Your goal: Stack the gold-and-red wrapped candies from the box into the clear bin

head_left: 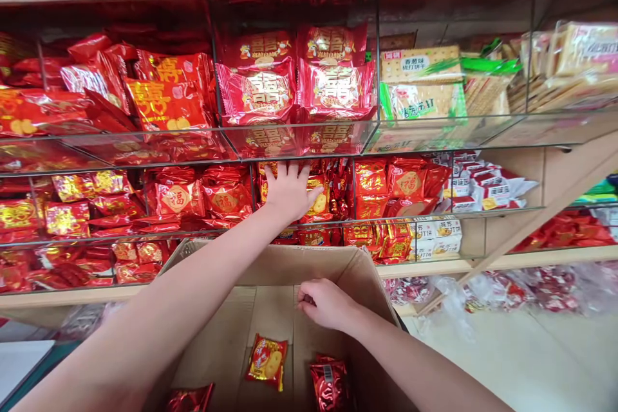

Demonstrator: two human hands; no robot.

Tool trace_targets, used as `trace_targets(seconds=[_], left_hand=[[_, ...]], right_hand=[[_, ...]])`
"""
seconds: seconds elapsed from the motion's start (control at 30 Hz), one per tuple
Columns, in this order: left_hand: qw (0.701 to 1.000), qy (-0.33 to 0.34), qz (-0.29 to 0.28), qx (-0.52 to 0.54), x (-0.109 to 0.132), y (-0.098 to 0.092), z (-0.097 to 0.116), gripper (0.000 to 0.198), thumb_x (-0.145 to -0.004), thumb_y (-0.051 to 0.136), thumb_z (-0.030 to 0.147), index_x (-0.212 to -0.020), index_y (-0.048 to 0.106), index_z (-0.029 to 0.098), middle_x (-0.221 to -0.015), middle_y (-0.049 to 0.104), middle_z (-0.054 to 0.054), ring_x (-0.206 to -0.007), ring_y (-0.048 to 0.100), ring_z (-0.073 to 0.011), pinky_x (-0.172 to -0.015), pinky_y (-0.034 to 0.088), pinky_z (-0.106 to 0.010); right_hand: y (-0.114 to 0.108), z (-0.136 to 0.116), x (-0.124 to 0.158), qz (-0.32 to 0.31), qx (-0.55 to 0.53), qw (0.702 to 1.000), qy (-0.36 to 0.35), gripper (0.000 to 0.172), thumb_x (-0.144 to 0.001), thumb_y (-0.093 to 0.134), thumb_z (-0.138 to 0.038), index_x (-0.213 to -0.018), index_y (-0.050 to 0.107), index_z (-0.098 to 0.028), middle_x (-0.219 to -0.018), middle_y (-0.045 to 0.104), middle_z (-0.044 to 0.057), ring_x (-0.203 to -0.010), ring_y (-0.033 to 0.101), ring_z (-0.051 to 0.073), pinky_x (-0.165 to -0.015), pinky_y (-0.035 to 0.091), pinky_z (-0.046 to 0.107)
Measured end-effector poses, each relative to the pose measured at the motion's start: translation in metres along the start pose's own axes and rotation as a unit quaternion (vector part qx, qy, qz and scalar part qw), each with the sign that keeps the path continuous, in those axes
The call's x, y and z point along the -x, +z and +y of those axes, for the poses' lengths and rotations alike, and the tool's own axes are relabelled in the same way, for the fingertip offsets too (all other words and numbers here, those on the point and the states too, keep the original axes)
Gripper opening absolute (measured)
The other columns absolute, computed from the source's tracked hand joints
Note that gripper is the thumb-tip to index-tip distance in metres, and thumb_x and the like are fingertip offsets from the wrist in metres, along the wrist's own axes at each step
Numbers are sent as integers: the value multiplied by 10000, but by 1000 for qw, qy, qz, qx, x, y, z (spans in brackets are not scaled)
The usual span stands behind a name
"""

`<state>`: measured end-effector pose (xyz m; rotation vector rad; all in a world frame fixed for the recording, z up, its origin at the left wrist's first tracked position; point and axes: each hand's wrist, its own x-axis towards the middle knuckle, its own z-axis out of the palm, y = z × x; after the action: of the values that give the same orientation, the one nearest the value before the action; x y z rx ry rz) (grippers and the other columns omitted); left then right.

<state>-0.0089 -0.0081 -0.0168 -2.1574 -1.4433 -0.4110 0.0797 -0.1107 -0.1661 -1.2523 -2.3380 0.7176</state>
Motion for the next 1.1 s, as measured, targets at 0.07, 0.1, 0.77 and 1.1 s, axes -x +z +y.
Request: trace_targets(seconds=[0.07,0.1,0.77,1.1], left_hand=[[1000,23,11,1,7,-5,4,587,-830,262,544,-1312,294,211,-1317,352,-135,-1196,250,-353,-945,162,-576],[999,39,14,2,10,-7,6,575,-831,274,539,-1320,271,238,-1346,320,-110,-1214,229,-335,-962,159,-552],[996,85,-2,28,-7,-4,22,644,-839,276,523,-1355,173,152,-1384,265,-125,-1252,184,-305,-1008,85,-512],[985,155,6,76,-17,5,35,713,-808,329,550,-1341,219,89,-1412,223,-106,-1272,148,-285,-1043,74,-439]], right_hand=[[2,0,0,-9,3,1000,2,95,-697,506,-172,-736,592,-186,-724,630,2,-644,546,112,-592,369,192],[2,0,0,-15,6,1000,3,102,-697,504,-171,-742,595,-186,-729,632,3,-644,549,111,-588,369,189],[5,-3,3,-74,56,996,14,142,-701,499,-196,-783,615,-197,-794,652,31,-730,592,155,-600,388,218],[15,-5,5,-117,88,989,21,179,-690,501,-208,-815,630,-202,-821,664,40,-764,602,167,-617,406,226]])
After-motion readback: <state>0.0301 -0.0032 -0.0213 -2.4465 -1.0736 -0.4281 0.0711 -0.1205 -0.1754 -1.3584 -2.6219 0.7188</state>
